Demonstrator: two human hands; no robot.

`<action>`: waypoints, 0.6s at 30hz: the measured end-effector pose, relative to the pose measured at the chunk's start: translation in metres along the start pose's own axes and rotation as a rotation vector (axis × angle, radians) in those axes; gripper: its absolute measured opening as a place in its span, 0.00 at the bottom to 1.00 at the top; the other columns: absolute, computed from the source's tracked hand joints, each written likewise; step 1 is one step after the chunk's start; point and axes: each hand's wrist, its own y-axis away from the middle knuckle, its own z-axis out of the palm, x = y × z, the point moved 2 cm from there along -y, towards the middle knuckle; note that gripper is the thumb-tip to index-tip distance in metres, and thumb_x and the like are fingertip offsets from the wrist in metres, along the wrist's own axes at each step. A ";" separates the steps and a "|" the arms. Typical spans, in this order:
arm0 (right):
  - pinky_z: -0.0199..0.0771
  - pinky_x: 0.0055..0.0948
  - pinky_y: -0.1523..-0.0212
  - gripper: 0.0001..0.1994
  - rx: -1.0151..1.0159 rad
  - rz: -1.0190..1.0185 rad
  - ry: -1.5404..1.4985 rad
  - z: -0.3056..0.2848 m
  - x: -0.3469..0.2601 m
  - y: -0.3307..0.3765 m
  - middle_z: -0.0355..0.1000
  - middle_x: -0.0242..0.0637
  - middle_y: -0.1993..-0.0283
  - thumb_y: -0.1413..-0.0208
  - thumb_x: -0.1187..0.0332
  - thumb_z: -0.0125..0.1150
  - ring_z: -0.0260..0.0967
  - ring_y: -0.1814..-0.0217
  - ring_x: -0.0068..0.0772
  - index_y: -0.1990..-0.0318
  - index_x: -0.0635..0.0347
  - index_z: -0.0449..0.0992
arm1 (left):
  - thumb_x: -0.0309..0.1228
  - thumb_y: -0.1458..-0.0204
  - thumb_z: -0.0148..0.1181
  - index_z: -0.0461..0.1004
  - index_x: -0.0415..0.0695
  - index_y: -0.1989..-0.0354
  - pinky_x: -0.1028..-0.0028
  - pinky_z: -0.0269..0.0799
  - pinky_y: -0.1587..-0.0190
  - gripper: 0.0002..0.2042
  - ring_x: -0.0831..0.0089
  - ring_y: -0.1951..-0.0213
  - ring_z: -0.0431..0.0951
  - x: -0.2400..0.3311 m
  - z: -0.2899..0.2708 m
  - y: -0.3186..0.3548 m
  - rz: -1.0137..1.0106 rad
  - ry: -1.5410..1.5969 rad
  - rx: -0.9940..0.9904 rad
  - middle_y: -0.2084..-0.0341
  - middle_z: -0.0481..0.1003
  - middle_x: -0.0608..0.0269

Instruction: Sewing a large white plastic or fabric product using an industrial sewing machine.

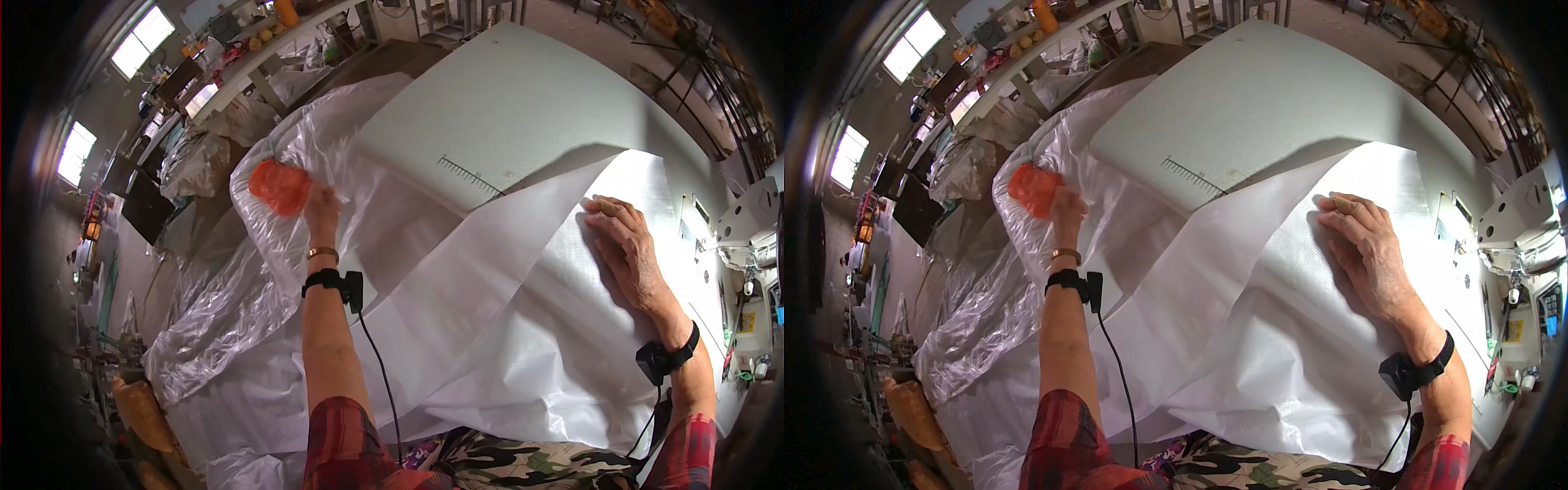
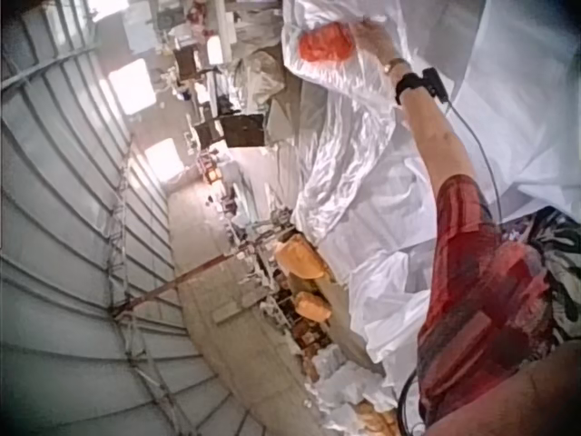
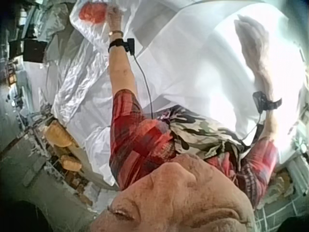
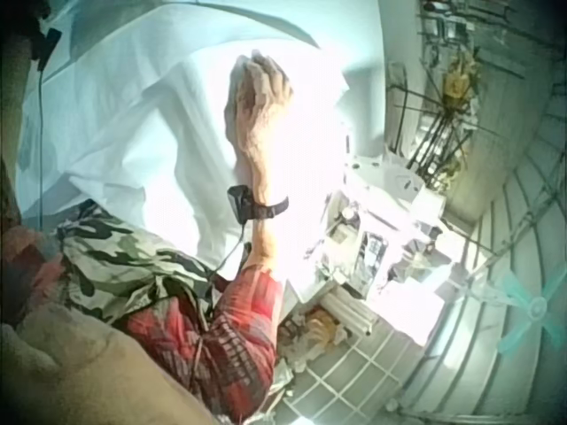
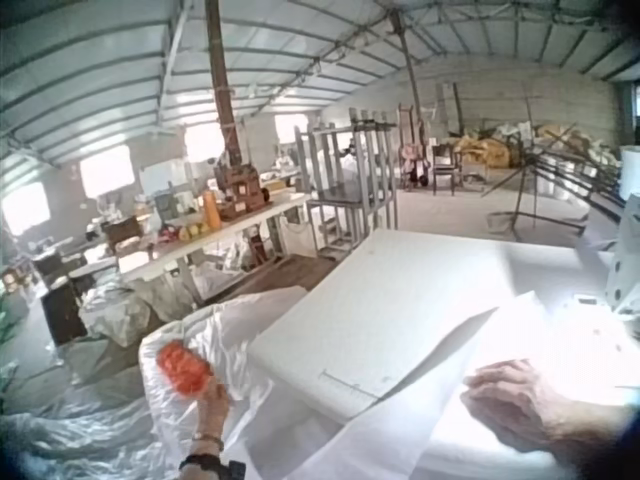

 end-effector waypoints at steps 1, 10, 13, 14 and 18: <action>0.58 0.41 0.33 0.16 0.001 -0.005 -0.014 0.000 0.000 0.000 0.69 0.37 0.39 0.49 0.80 0.57 0.60 0.32 0.43 0.51 0.62 0.75 | 0.29 0.49 0.62 0.70 0.38 0.63 0.64 0.75 0.64 0.10 0.56 0.69 0.80 0.002 0.002 0.007 0.222 -0.370 -0.041 0.74 0.76 0.50; 0.59 0.40 0.34 0.14 0.032 -0.070 -0.022 0.000 0.002 0.004 0.69 0.38 0.40 0.45 0.79 0.56 0.61 0.33 0.43 0.51 0.62 0.75 | 0.26 0.50 0.56 0.76 0.40 0.68 0.56 0.71 0.59 0.05 0.49 0.61 0.75 -0.002 -0.007 0.108 0.309 -0.689 -0.129 0.67 0.74 0.47; 0.59 0.40 0.34 0.14 0.044 -0.082 -0.009 0.002 0.007 0.008 0.70 0.38 0.41 0.44 0.78 0.56 0.61 0.34 0.44 0.51 0.62 0.75 | 0.26 0.49 0.57 0.76 0.40 0.69 0.56 0.70 0.59 0.04 0.51 0.62 0.74 0.026 -0.022 0.146 0.373 -0.547 -0.031 0.69 0.72 0.51; 0.60 0.40 0.35 0.14 0.058 -0.089 -0.005 0.003 0.009 0.008 0.71 0.39 0.42 0.45 0.79 0.56 0.62 0.34 0.44 0.51 0.63 0.75 | 0.25 0.50 0.58 0.77 0.40 0.69 0.57 0.70 0.59 0.03 0.52 0.62 0.74 0.036 -0.032 0.158 0.355 -0.512 -0.015 0.69 0.72 0.52; 0.62 0.41 0.37 0.15 0.149 -0.152 -0.064 0.003 0.010 0.010 0.72 0.43 0.45 0.49 0.80 0.59 0.65 0.37 0.47 0.51 0.64 0.74 | 0.22 0.50 0.59 0.77 0.41 0.69 0.60 0.71 0.60 0.02 0.55 0.64 0.74 0.099 -0.064 0.194 0.402 -0.403 0.142 0.71 0.72 0.56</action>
